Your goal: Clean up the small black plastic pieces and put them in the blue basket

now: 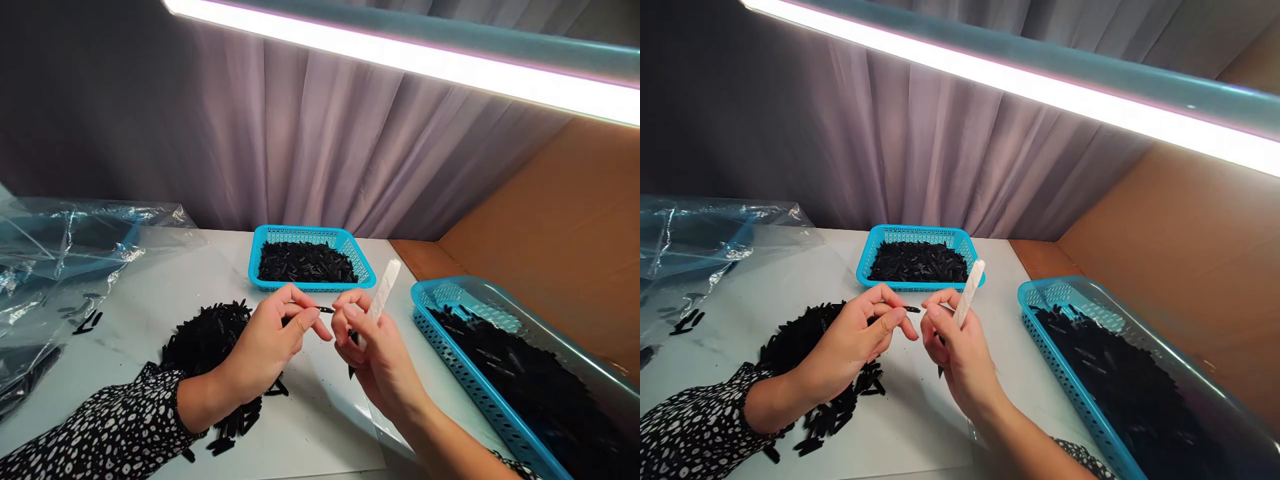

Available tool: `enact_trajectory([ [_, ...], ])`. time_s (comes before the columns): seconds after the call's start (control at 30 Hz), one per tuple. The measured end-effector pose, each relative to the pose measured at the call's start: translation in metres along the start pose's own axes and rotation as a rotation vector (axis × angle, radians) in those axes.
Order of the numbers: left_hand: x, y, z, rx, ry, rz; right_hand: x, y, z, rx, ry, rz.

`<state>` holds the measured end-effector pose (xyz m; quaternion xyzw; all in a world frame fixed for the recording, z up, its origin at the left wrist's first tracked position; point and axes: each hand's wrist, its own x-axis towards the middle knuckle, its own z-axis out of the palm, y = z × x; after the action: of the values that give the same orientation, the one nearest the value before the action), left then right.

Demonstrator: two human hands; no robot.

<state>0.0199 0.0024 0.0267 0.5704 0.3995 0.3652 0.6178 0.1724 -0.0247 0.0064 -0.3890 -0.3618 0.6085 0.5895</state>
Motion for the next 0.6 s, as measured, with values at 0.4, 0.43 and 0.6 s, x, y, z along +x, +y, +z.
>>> enact_trajectory([
  [0.4, 0.0, 0.0053, 0.0006, -0.122, -0.027, -0.11, -0.0018, 0.0087, -0.0077, -0.342, 0.085, -0.223],
  [0.43, 0.0008, 0.0055, 0.0, -0.14, -0.016, -0.158, -0.0015, 0.0091, -0.0081, -0.332, 0.085, -0.217],
  [0.6, 0.0032, 0.0055, -0.0046, -0.238, -0.024, -0.361, -0.0005, 0.0099, -0.0082, -0.22, 0.062, -0.155],
])
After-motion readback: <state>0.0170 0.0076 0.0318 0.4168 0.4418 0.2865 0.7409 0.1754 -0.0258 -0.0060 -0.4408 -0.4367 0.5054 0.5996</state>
